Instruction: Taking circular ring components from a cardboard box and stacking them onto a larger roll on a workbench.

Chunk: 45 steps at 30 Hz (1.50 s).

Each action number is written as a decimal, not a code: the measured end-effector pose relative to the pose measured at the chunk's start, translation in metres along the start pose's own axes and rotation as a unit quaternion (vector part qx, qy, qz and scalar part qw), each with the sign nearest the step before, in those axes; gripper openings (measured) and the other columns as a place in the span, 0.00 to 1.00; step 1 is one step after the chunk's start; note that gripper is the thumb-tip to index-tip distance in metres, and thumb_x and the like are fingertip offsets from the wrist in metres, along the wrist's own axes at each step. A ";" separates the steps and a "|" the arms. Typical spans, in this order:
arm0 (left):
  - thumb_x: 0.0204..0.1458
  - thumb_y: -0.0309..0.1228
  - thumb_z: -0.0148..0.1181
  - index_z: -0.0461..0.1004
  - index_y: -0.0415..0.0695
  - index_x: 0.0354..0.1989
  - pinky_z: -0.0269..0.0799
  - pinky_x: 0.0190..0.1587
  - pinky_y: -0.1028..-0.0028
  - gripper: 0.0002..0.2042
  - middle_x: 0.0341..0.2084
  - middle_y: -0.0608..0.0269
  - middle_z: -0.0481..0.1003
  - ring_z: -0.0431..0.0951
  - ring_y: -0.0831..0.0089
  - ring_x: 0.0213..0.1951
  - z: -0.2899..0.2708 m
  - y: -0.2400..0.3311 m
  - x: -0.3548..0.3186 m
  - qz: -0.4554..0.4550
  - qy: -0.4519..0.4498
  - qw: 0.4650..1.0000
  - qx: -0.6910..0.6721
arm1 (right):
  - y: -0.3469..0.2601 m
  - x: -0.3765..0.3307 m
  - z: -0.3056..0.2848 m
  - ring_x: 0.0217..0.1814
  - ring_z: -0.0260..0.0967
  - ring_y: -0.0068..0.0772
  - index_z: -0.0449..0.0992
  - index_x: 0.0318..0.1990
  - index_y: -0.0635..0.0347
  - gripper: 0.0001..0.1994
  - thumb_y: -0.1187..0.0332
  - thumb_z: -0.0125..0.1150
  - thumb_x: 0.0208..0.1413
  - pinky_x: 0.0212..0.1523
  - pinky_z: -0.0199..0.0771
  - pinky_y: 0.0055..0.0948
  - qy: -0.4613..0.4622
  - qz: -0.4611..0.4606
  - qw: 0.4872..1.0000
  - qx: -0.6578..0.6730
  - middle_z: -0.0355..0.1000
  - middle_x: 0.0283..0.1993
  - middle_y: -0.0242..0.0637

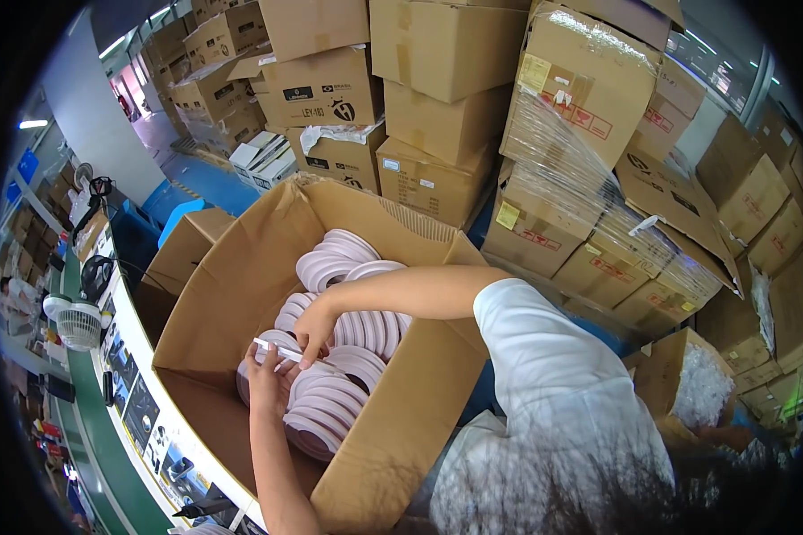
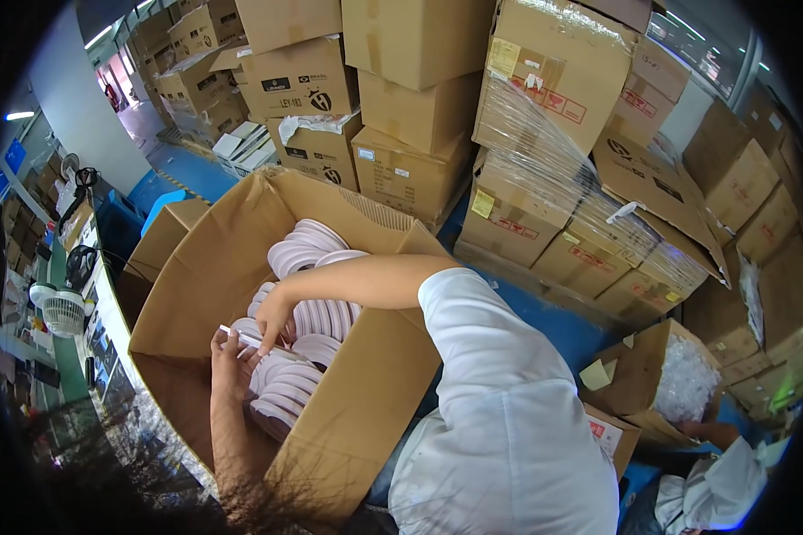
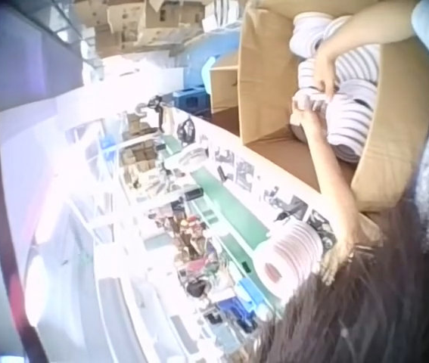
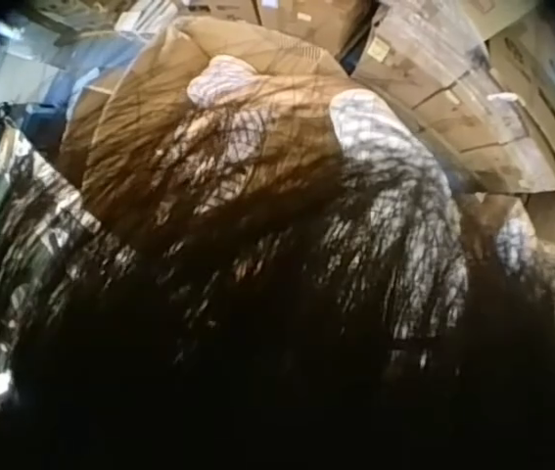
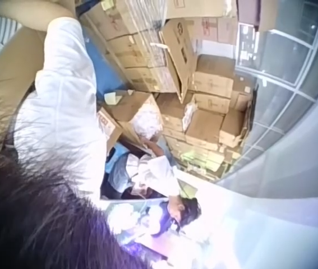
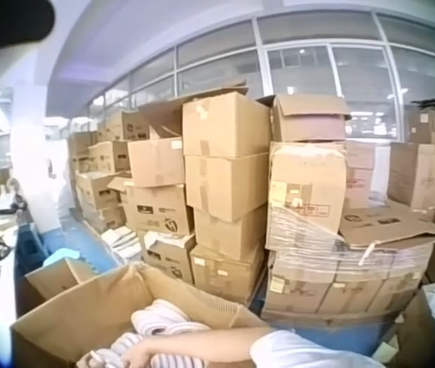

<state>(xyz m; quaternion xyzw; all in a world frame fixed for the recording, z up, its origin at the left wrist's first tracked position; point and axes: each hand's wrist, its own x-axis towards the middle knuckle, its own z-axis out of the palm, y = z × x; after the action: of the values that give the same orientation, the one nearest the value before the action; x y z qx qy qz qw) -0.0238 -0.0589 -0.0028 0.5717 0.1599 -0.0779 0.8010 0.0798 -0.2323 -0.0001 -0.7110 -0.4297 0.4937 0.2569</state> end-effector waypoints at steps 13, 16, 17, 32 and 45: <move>0.58 0.35 0.53 0.47 0.50 0.61 0.76 0.39 0.63 0.27 0.35 0.57 0.66 0.73 0.67 0.35 -0.001 0.001 -0.002 0.012 0.007 0.998 0.054 | -0.004 -0.009 -0.007 0.40 0.75 0.35 0.77 0.44 0.64 0.31 0.42 0.61 0.48 0.40 0.78 0.29 0.028 -0.014 1.000 -0.001 0.76 0.41 0.43; 0.59 0.34 0.53 0.44 0.50 0.64 0.75 0.41 0.65 0.29 0.39 0.55 0.66 0.72 0.71 0.32 0.000 0.001 -0.003 -0.006 0.027 0.998 0.058 | -0.005 -0.013 -0.006 0.37 0.75 0.28 0.79 0.40 0.64 0.28 0.43 0.64 0.47 0.37 0.75 0.26 0.050 -0.017 0.998 0.015 0.77 0.33 0.39; 0.59 0.35 0.53 0.44 0.50 0.64 0.74 0.42 0.65 0.29 0.39 0.56 0.67 0.73 0.70 0.32 -0.003 0.000 -0.002 -0.014 0.011 0.998 0.056 | -0.005 -0.012 -0.006 0.37 0.75 0.29 0.79 0.39 0.65 0.28 0.43 0.64 0.47 0.38 0.75 0.26 0.045 -0.024 0.999 0.015 0.77 0.33 0.40; 0.57 0.29 0.46 0.43 0.49 0.65 0.75 0.44 0.63 0.29 0.47 0.47 0.69 0.77 0.57 0.40 0.003 -0.004 -0.008 -0.043 -0.025 0.997 0.063 | -0.001 -0.015 -0.017 0.42 0.74 0.42 0.73 0.46 0.72 0.25 0.55 0.58 0.52 0.46 0.76 0.37 -0.009 0.046 0.989 0.139 0.73 0.43 0.52; 0.56 0.32 0.45 0.50 0.52 0.62 0.75 0.43 0.63 0.24 0.44 0.50 0.69 0.76 0.60 0.40 -0.011 -0.011 -0.009 -0.005 -0.034 0.998 0.047 | 0.005 -0.011 -0.020 0.41 0.73 0.47 0.70 0.50 0.64 0.26 0.50 0.53 0.53 0.48 0.70 0.44 0.022 -0.014 0.969 0.245 0.70 0.50 0.44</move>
<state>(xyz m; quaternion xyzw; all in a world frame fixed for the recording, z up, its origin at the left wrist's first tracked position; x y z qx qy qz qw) -0.0370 -0.0529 -0.0126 0.6049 0.1316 -0.1092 0.7777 0.0989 -0.2430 0.0089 -0.6308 -0.2997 0.5648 0.4396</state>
